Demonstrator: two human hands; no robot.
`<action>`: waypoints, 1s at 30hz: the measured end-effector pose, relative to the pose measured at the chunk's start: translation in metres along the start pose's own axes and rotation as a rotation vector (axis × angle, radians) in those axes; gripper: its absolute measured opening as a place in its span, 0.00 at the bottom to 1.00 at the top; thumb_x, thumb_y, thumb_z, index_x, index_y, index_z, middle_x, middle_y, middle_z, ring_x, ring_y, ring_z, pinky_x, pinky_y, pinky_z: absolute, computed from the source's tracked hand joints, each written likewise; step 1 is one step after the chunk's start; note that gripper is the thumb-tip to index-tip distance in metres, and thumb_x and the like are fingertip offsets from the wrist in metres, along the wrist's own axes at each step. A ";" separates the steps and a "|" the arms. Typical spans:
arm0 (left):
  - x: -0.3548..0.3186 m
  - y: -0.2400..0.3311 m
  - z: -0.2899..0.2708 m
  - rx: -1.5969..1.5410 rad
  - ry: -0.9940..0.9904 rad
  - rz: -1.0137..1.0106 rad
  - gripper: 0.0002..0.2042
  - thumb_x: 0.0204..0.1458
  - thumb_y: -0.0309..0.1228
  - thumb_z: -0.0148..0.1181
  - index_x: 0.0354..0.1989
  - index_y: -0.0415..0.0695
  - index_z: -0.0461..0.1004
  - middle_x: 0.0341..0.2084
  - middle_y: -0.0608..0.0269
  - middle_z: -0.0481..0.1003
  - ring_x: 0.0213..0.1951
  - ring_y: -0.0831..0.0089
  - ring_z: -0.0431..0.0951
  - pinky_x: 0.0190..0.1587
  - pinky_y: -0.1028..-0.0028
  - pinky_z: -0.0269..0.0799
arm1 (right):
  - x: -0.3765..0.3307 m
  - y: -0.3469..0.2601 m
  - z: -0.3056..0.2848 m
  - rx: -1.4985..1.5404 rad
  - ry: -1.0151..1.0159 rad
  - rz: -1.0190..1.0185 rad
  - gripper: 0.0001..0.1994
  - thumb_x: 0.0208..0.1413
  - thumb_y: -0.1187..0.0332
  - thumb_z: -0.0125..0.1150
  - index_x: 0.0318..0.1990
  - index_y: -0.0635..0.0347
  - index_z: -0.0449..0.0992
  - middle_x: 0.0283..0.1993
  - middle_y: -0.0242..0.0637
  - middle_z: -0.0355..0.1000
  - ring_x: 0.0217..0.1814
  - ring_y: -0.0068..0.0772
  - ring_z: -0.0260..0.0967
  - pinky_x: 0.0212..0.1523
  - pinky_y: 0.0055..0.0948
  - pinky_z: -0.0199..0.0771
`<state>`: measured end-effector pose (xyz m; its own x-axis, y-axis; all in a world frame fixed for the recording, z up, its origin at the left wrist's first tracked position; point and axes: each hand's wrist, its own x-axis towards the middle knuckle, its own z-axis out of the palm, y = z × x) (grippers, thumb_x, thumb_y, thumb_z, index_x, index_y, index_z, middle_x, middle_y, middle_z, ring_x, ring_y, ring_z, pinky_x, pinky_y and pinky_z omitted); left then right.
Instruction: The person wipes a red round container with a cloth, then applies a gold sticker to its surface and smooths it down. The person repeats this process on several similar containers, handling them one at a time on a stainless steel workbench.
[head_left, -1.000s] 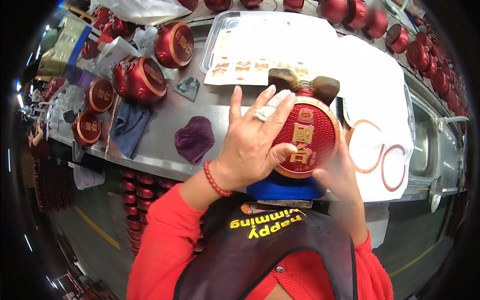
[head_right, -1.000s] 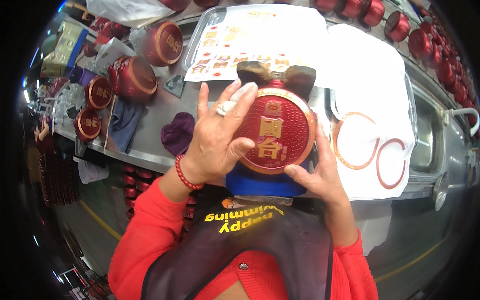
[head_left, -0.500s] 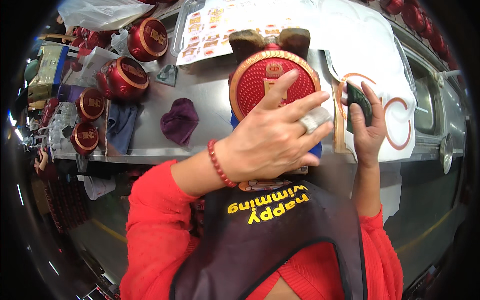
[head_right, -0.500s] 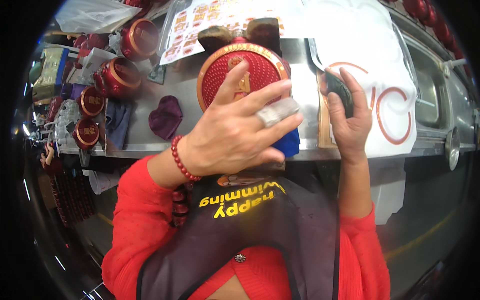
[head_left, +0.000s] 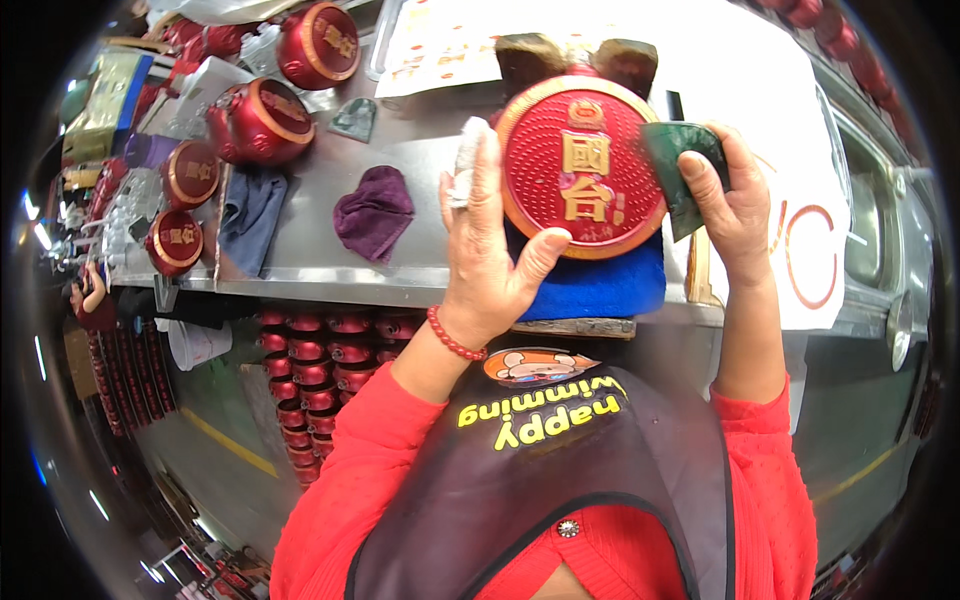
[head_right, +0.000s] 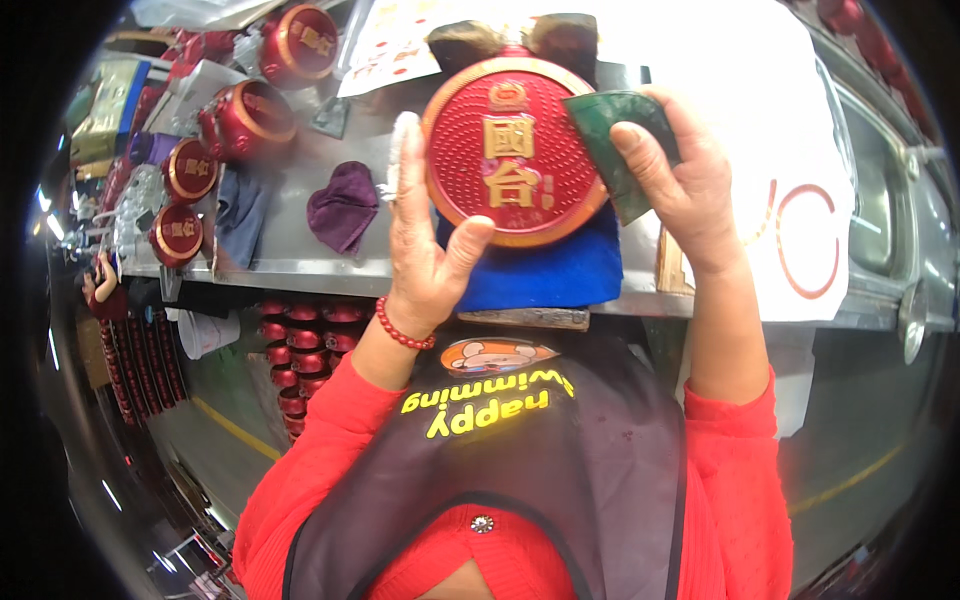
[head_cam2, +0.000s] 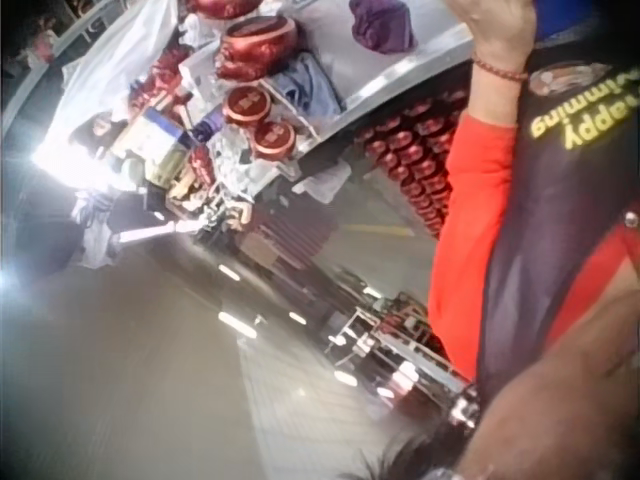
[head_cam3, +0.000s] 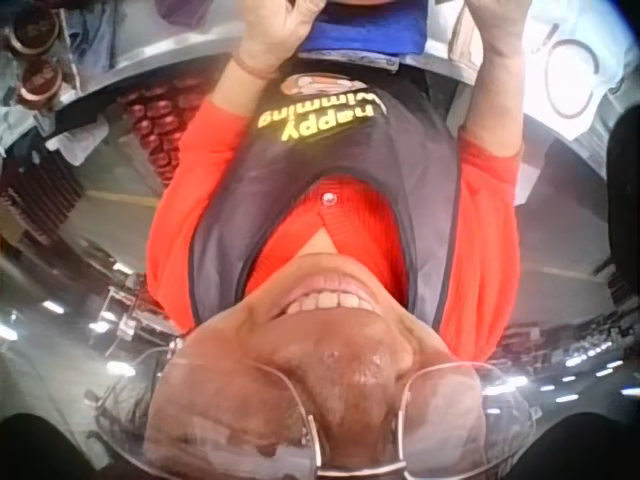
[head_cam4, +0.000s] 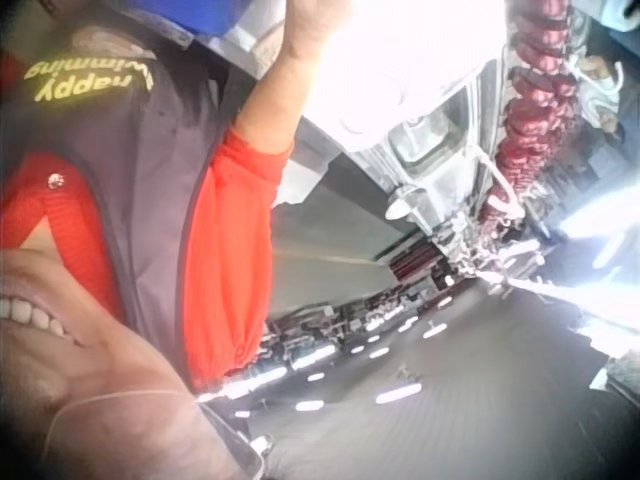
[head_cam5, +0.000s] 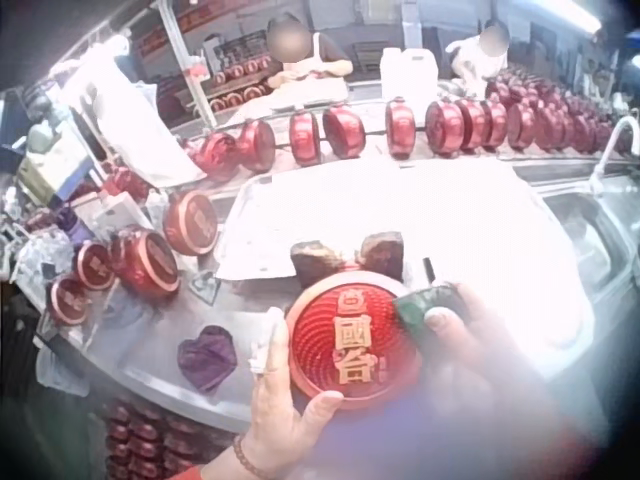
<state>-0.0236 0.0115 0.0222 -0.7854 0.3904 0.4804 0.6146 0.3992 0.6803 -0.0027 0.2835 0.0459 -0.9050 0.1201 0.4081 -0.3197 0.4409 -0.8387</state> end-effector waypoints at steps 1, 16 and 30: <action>0.001 0.000 0.000 0.011 0.010 0.024 0.49 0.60 0.55 0.61 0.78 0.35 0.43 0.76 0.38 0.50 0.76 0.46 0.51 0.75 0.45 0.31 | 0.006 0.000 0.000 0.023 0.006 0.013 0.17 0.66 0.61 0.65 0.54 0.64 0.76 0.41 0.35 0.79 0.41 0.24 0.75 0.44 0.23 0.76; -0.036 0.006 0.005 -0.039 0.063 -0.030 0.49 0.62 0.51 0.61 0.77 0.31 0.39 0.72 0.30 0.51 0.74 0.38 0.54 0.75 0.55 0.51 | -0.075 -0.005 0.001 0.459 0.219 0.259 0.15 0.70 0.67 0.60 0.57 0.67 0.73 0.49 0.35 0.77 0.48 0.22 0.73 0.51 0.22 0.73; -0.018 0.005 0.020 -0.242 0.147 -0.138 0.49 0.63 0.53 0.60 0.75 0.28 0.40 0.68 0.29 0.60 0.69 0.42 0.63 0.71 0.59 0.58 | -0.052 -0.014 0.027 0.036 0.356 -0.171 0.12 0.65 0.66 0.65 0.50 0.65 0.75 0.39 0.35 0.75 0.41 0.28 0.74 0.46 0.29 0.75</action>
<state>-0.0046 0.0230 0.0054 -0.8732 0.2148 0.4374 0.4800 0.2241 0.8482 0.0410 0.2467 0.0263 -0.6860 0.3517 0.6370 -0.4726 0.4502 -0.7576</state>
